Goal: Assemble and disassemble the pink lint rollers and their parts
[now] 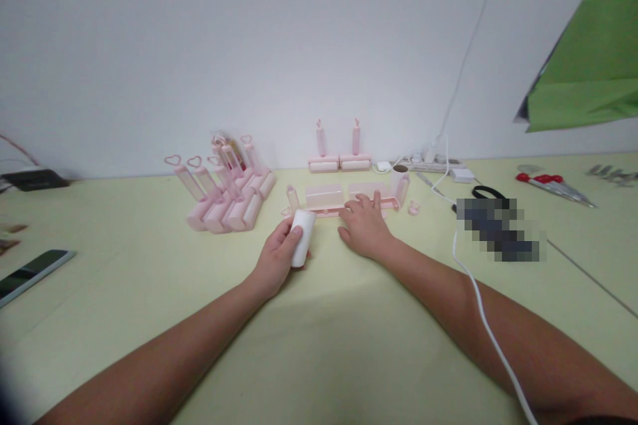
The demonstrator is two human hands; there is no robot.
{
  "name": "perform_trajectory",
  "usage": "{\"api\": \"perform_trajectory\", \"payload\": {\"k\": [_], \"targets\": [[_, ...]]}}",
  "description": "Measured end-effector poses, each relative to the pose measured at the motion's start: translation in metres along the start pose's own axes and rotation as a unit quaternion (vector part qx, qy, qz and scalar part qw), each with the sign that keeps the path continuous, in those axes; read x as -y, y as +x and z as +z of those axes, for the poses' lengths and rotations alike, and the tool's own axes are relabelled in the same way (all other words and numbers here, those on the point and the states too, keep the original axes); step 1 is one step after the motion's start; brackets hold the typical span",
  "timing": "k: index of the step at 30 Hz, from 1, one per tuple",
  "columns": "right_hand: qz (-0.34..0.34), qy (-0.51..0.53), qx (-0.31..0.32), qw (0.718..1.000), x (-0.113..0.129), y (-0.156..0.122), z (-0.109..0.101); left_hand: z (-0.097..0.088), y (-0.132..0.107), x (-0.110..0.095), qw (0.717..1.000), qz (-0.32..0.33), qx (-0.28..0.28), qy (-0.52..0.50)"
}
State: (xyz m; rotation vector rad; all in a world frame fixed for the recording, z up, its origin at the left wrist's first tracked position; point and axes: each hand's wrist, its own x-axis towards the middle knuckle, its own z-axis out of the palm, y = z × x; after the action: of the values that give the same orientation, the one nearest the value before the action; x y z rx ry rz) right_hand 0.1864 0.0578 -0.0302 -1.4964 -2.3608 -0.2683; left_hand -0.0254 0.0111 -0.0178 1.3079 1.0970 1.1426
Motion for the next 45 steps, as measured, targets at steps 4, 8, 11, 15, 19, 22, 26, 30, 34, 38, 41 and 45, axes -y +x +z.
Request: {"api": "perform_trajectory", "payload": {"k": [4, 8, 11, 15, 19, 22, 26, 30, 34, 38, 41, 45], "targets": [[-0.017, 0.005, 0.000, 1.000, 0.005, -0.002, -0.005, -0.007, 0.003, -0.001, 0.999, 0.019, -0.024, -0.015], [-0.047, 0.074, -0.006, 0.996, 0.003, -0.003, -0.004, -0.017, 0.008, -0.002, 0.996, 0.064, -0.050, -0.039], [-0.075, 0.138, -0.005, 0.988, 0.000, -0.005, 0.000, -0.023, 0.012, -0.004, 0.993, 0.082, -0.057, -0.059], [-0.111, 0.191, 0.009, 0.975, -0.004, -0.007, 0.005, -0.025, 0.012, -0.012, 0.989, 0.074, -0.048, -0.115], [-0.135, 0.252, 0.020, 0.958, -0.007, -0.008, 0.007, -0.024, 0.011, -0.020, 0.984, 0.048, -0.043, -0.166], [-0.118, 0.296, 0.021, 0.948, -0.009, -0.008, 0.009, -0.026, 0.012, -0.020, 0.984, 0.031, -0.055, -0.165], [-0.006, 0.447, -0.017, 0.894, -0.009, -0.007, 0.012, -0.026, 0.015, -0.013, 0.991, -0.012, -0.053, -0.124], [0.044, 0.495, -0.042, 0.866, 0.001, -0.007, 0.010, -0.015, 0.011, -0.007, 0.991, -0.071, -0.023, -0.107], [0.074, 0.510, -0.031, 0.856, 0.017, -0.009, 0.010, 0.000, 0.002, -0.004, 0.991, -0.094, 0.010, -0.096], [0.102, 0.526, -0.022, 0.844, 0.031, -0.012, 0.009, 0.009, -0.005, -0.004, 0.993, -0.088, 0.041, -0.070], [0.138, 0.564, 0.013, 0.814, 0.038, -0.014, 0.006, 0.010, -0.007, -0.005, 0.993, -0.090, 0.053, -0.055], [0.191, 0.625, 0.076, 0.753, 0.042, -0.016, 0.002, 0.008, -0.008, -0.007, 0.996, -0.073, 0.049, -0.026]]}}
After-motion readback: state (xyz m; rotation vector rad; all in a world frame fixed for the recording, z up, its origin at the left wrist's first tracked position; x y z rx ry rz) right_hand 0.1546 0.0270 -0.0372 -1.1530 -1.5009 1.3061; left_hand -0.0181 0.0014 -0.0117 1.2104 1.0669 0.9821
